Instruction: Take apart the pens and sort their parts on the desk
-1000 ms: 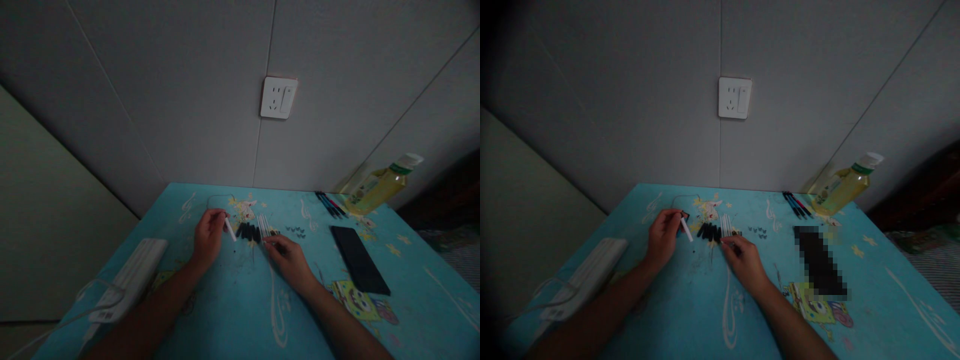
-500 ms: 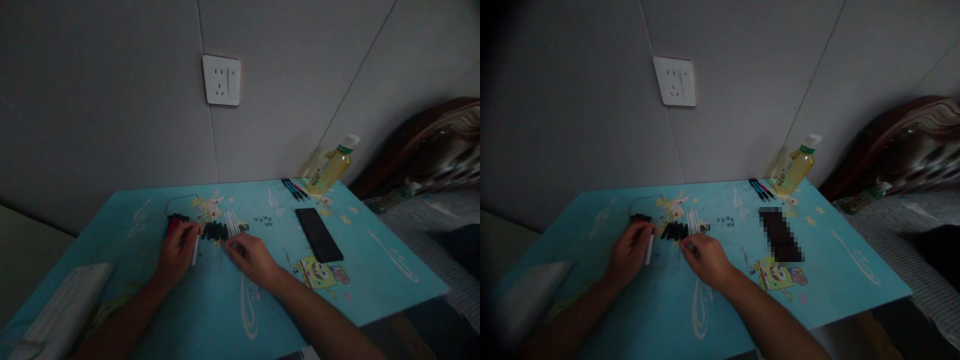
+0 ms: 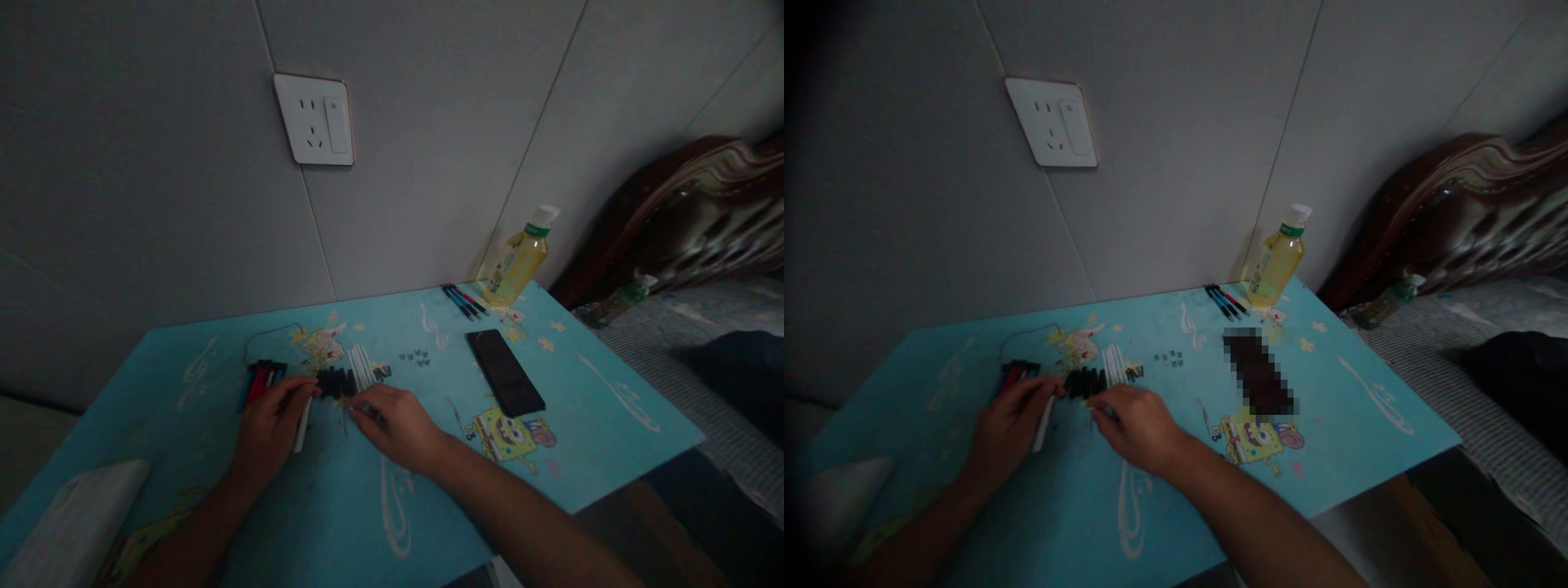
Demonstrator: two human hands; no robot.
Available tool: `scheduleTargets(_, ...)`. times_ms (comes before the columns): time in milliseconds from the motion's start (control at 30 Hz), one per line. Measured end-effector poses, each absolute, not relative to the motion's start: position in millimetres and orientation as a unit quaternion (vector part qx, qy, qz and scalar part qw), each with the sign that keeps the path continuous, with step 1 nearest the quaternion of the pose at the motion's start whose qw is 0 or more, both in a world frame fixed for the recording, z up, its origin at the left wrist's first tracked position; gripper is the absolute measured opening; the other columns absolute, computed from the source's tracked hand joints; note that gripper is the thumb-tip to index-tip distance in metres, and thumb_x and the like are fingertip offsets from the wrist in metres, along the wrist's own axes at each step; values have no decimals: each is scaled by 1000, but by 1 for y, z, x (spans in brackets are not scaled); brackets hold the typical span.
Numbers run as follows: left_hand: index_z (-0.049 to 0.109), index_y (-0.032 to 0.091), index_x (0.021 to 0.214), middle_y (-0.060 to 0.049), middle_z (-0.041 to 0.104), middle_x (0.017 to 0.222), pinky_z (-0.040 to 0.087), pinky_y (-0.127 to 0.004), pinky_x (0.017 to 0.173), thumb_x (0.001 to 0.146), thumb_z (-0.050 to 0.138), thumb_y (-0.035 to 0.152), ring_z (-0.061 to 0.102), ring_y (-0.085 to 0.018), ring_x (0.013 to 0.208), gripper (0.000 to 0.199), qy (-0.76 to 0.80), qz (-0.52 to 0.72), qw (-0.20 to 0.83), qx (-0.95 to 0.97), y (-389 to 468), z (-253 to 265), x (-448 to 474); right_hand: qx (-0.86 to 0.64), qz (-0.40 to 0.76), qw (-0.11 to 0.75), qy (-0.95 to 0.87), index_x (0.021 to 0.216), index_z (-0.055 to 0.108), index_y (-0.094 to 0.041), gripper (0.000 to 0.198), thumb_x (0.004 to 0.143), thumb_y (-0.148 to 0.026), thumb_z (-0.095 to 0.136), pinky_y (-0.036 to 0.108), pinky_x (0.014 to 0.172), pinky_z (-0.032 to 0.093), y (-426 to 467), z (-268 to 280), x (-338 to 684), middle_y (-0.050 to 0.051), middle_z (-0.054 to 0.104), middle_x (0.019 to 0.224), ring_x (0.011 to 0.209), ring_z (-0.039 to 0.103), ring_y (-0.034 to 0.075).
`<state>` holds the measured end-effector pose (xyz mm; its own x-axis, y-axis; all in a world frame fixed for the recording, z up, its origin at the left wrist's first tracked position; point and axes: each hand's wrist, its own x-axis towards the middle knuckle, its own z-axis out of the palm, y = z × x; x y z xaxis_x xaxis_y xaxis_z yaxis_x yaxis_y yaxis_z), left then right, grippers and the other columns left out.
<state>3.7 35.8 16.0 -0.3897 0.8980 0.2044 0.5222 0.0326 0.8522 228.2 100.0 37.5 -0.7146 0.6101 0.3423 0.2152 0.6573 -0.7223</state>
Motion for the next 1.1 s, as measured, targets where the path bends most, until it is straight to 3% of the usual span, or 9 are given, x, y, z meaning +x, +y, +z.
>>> scheduleTargets(100,69,19,100,-3,74,89,53,-24,65,88,58,45,67,-17,74,31,692,473,177,516,37,20,3,-249,341,291,-859,108,65,-19,19,95,-24,52,25,80,49,100,40,229,5,69,99,85,64,13)
scheduleTargets(233,69,19,101,-3,74,86,52,-24,61,89,56,46,67,-17,68,33,697,486,145,507,39,27,-5,-266,335,282,-859,106,65,-21,18,95,-25,52,25,78,49,101,41,230,4,69,97,82,63,14)
scheduleTargets(400,72,20,98,-2,75,86,51,-26,68,88,55,46,67,-18,72,32,743,448,-5,498,41,39,-40,-291,329,321,-839,101,65,-21,16,94,-24,51,29,79,49,107,38,231,5,67,94,84,62,16)
scheduleTargets(533,72,17,97,-7,74,91,48,-28,76,94,46,44,66,-19,78,38,792,338,-98,498,44,39,-70,-302,319,359,-823,96,66,-21,14,92,-25,54,34,84,49,112,37,232,8,67,98,90,61,20)
scheduleTargets(667,71,18,102,-9,72,93,44,-29,80,99,36,39,64,-20,84,41,825,226,-113,506,44,33,-84,-329,307,354,-820,96,67,-21,15,92,-29,55,33,78,49,118,28,234,7,68,96,82,62,19)
scheduleTargets(867,71,19,99,-10,68,91,42,-29,77,99,35,38,62,-20,82,41,834,200,-108,503,42,26,-87,-388,278,341,-810,98,69,-19,23,90,-33,54,31,69,49,137,23,222,6,71,90,72,63,18)
scheduleTargets(1100,71,17,95,-10,66,90,43,-30,76,99,33,38,61,-20,81,43,839,185,-91,504,51,17,-90,-398,211,226,-863,97,72,-18,19,87,-24,56,26,79,46,192,48,165,6,73,93,81,65,16)
